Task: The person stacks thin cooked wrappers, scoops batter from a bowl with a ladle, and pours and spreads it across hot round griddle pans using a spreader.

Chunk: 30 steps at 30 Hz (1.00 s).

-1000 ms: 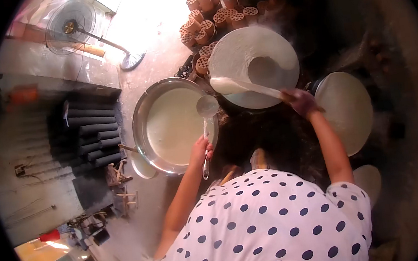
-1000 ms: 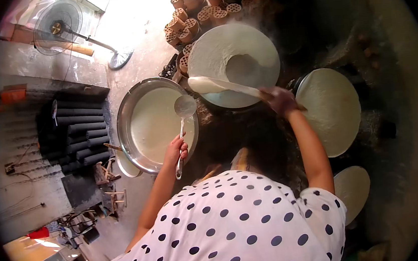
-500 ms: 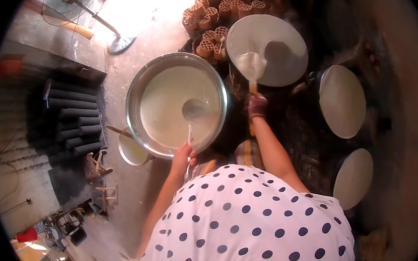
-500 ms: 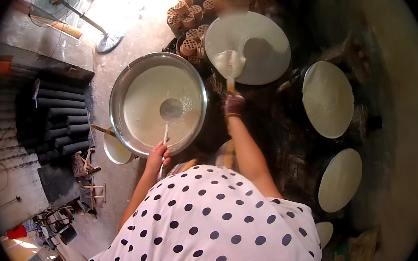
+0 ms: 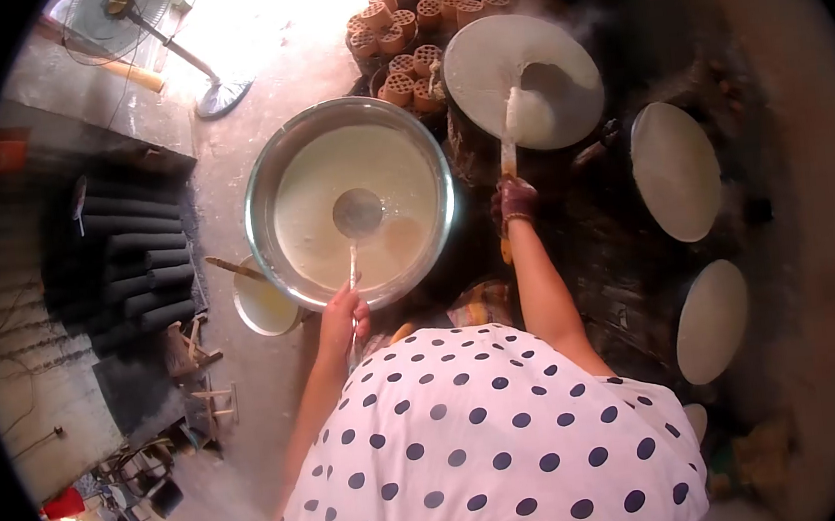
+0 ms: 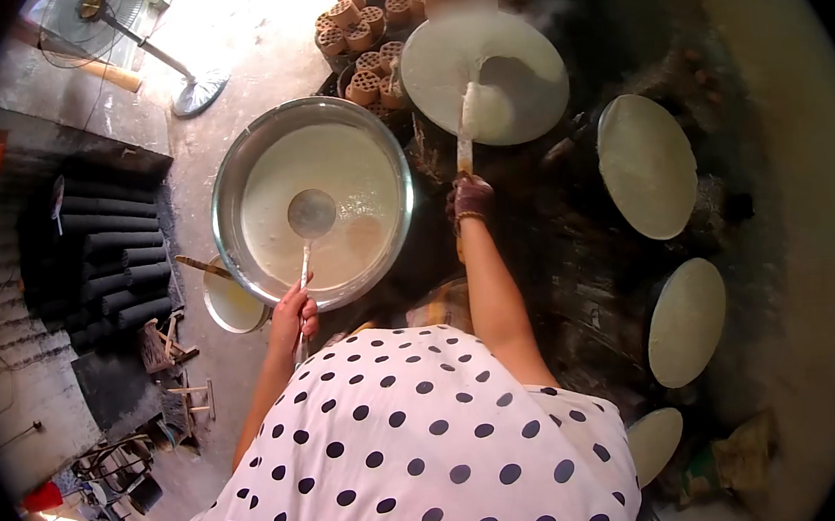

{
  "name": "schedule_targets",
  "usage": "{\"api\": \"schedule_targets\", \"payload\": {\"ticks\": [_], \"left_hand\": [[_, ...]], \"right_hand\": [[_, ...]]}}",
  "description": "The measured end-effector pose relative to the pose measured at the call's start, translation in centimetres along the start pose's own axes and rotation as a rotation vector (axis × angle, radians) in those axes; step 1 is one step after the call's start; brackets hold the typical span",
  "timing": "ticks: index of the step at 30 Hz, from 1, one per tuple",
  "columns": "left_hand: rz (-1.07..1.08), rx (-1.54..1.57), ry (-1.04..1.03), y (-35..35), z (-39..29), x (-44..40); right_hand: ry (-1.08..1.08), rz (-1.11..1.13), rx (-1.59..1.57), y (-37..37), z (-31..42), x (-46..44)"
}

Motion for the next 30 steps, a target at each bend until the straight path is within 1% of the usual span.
{"api": "schedule_targets", "payload": {"ticks": [4,7,9,10,11,13,15,16,17,19,20,21,22,23,25,27,29,30], "left_hand": [[0.047,0.017,0.018,-0.4,0.1,-1.2],[0.107,0.018,0.003,-0.5,0.4,-2.2],[0.123,0.005,0.009,-1.3,0.4,-2.7],[0.13,-0.002,0.014,-1.9,0.4,-3.0],[0.131,-0.013,0.023,-2.5,0.4,-3.3],[0.125,-0.09,0.036,-3.9,0.2,-3.9],[0.124,-0.088,0.034,-5.9,-0.4,-3.8],[0.129,-0.072,0.033,-6.8,-0.7,-3.7],[0.128,-0.083,0.039,-7.6,-0.8,-3.9],[0.11,-0.062,0.038,-9.4,-0.9,-4.4],[0.114,-0.07,0.035,-10.2,-0.9,-4.8],[0.123,-0.056,0.023,-10.8,-0.7,-5.3],[0.131,-0.041,0.014,-11.4,-0.6,-5.7],[0.131,-0.048,0.017,-12.3,-0.6,-6.0],[0.116,-0.016,0.004,-14.1,-0.3,-6.5],[0.114,-0.02,0.038,-15.4,-0.1,-7.2],[0.119,-0.024,0.056,-16.3,-0.1,-7.7],[0.143,-0.034,0.038,-16.5,0.0,-7.8]], "right_hand": [[0.053,-0.05,0.092,6.1,1.7,0.5],[0.03,-0.101,0.105,7.7,3.1,0.4],[0.067,0.03,-0.035,6.9,4.3,-0.2],[0.128,0.02,0.07,5.4,4.2,-0.2],[0.077,0.184,-0.001,4.1,4.3,0.9],[-0.05,0.282,0.145,4.7,2.5,0.2],[-0.031,0.23,0.215,8.6,2.5,-0.5],[-0.007,0.245,0.281,11.1,2.4,-2.6],[0.006,0.262,0.209,13.8,2.7,-3.8],[0.036,0.128,0.326,16.9,5.6,-4.5],[-0.006,0.125,0.32,17.9,7.6,-4.7],[-0.046,0.126,0.315,18.7,9.3,-5.2],[0.016,0.096,0.361,19.6,9.5,-7.2],[0.015,0.094,0.354,19.2,10.7,-7.3],[0.122,0.171,0.387,16.4,12.9,-5.7],[0.167,0.359,0.198,14.7,10.8,-4.0],[0.065,0.457,0.484,16.4,7.9,-4.2],[0.091,0.381,0.477,18.1,6.8,-4.4]]}}
Point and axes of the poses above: each hand's wrist, its own x-axis away from the middle knuckle, its own y-axis out of the back of the hand, z = x × y, the point moved 2 cm from there along -x, towards the middle knuckle, and after that the axes turned 11 degrees about z, right-handed, at the moved point
